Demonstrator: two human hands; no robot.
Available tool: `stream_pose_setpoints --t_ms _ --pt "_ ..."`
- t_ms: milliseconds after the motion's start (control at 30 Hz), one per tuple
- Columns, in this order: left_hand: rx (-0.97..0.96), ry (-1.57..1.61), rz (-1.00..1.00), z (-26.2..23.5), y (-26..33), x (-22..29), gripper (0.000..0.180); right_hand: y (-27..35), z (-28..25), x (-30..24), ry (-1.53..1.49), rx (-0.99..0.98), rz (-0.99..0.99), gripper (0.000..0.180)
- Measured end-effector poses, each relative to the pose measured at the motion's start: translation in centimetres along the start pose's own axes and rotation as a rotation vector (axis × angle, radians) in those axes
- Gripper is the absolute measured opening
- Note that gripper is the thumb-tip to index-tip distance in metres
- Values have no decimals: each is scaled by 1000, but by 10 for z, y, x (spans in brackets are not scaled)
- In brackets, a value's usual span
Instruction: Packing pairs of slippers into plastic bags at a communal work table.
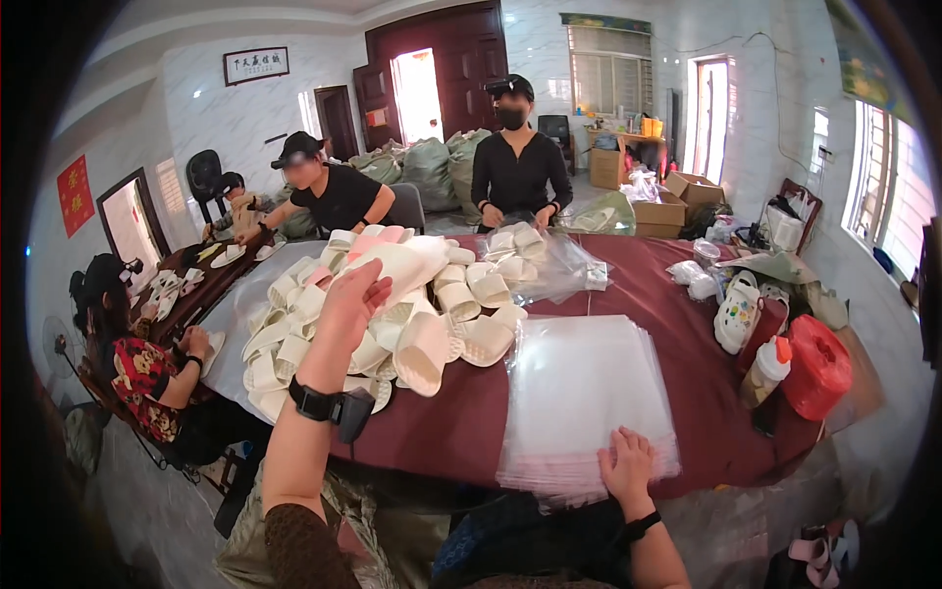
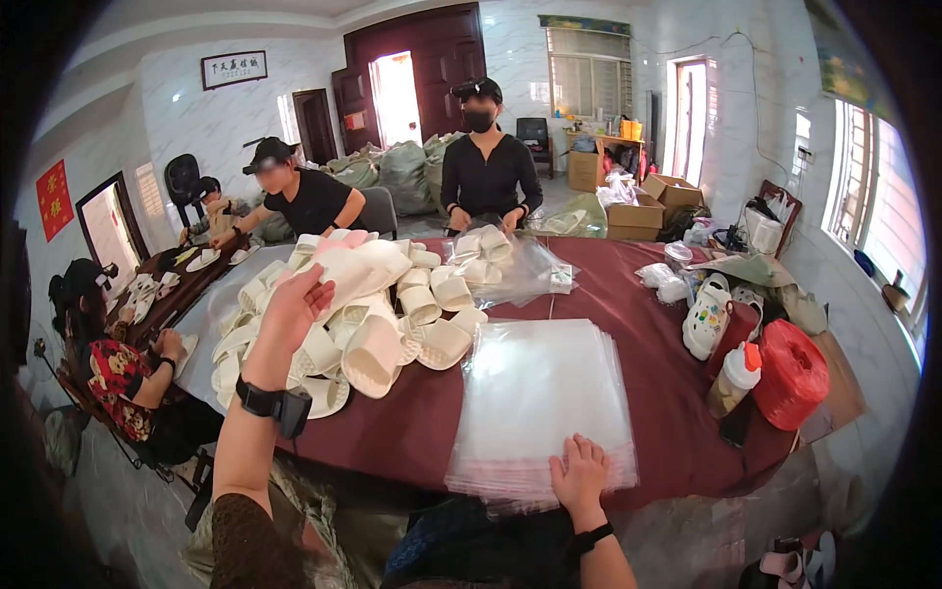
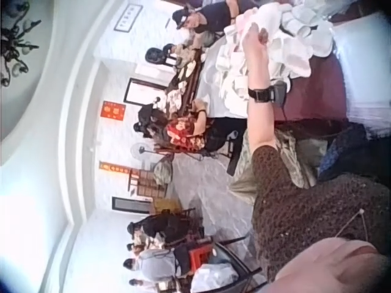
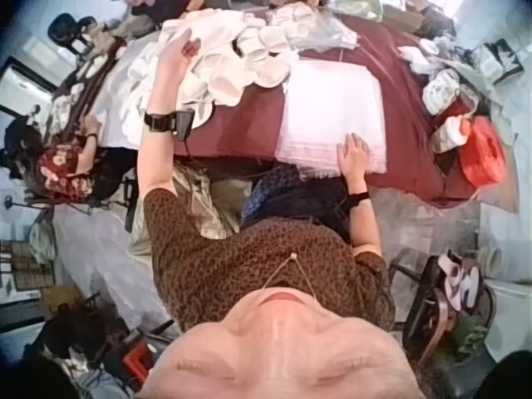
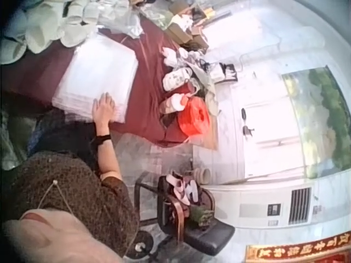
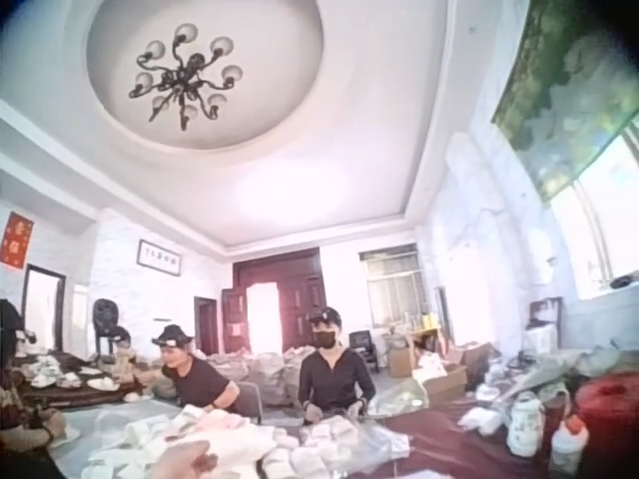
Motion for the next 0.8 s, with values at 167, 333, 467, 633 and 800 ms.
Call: stream_pose_setpoints --t_ms 167,333,467,633,800 --pt "-174 -155 -92 69 42 6 35 0 -2 -2 16 -53 14 42" --pt "-418 -325 -162 126 54 -18 39 -2 2 2 8 -71 34 41" --pt "-504 -389 -241 165 44 -58 39 0 7 16 -113 -41 90 36" --pt "-573 -454 -327 199 5 -143 35 11 -3 41 -472 241 347 36" --pt "-519 -627 -292 195 -31 -251 40 14 10 45 -343 205 275 39"
Point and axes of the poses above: each hand's wrist, its own y-axis away from the middle knuckle, its own z-axis out of the palm, x = y × z, the point moved 7 cm from there along -y, towards the middle knuckle, and after that the axes turned 12 degrees about -z, right-handed, at the moved point
